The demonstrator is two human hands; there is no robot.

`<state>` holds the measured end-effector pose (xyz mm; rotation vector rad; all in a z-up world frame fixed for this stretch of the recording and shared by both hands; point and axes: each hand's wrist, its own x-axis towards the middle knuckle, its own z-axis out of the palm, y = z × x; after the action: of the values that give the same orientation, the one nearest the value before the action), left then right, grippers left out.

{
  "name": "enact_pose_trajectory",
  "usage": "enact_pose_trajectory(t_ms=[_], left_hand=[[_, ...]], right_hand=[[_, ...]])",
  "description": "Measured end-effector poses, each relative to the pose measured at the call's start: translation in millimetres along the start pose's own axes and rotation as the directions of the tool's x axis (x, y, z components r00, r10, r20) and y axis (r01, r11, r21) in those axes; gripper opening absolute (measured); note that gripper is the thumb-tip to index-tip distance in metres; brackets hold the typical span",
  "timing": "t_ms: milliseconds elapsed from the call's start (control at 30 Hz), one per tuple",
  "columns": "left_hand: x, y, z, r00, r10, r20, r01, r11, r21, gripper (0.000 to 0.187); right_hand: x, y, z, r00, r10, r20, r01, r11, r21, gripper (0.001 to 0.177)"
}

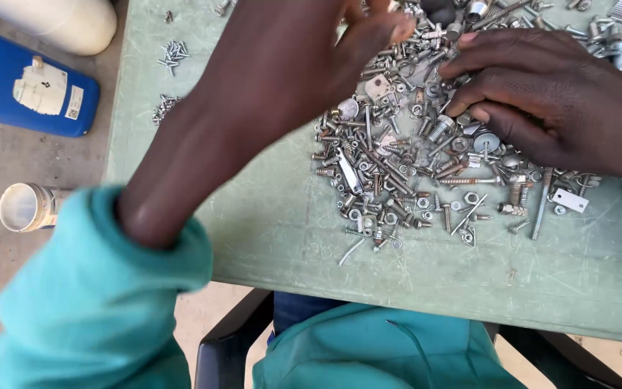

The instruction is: The person sorts a mixed pile of metal fasteners on a green table, separating screws, nuts, and washers into small piles by hand. They occasionally pick up and inspect individual items before placing them into the appropriate group.

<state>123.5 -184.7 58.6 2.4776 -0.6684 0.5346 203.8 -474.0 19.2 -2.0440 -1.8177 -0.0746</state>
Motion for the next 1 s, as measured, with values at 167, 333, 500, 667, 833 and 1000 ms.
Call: enact_pose_trajectory(t_ms=[167,333,500,667,833,1000], left_hand=[[-48.6,23.8,-12.6,0.999,-0.030,0.038,0.038,0.968,-0.248,0.016],[-85.2,21.6,0.3,0.969,-0.211,0.126,0.229,0.961,-0.156,0.019],[-93.3,21.1,10.4,0.944,-0.276,0.179,0.305,0.939,-0.158,0.016],[-80.7,10.2,13.6,0.955,-0.250,0.160,0.270,0.956,-0.118,0.030],[-65.7,-7.8,16.1,0.990,-0.076,0.115,0.102,0.966,-0.238,0.026],[-61.0,-11.1,20.5,0.986,-0.016,0.166,0.077,0.927,-0.367,0.029]], right_hand=[[-3.3,3.1,-2.3,0.998,0.039,0.056,-0.034,0.995,-0.096,0.018],[-0.6,-7.7,-14.5,0.990,0.074,0.122,-0.054,0.986,-0.160,0.021],[22.4,-39.0,-20.5,0.990,0.020,0.137,0.004,0.984,-0.176,0.026],[48.2,-51.0,9.4,0.954,-0.111,0.280,0.132,0.990,-0.058,0.039],[38.4,-31.8,10.9,0.966,-0.099,0.238,0.109,0.994,-0.028,0.024],[39.3,-35.2,14.5,0.991,0.002,0.135,0.007,0.998,-0.066,0.021]])
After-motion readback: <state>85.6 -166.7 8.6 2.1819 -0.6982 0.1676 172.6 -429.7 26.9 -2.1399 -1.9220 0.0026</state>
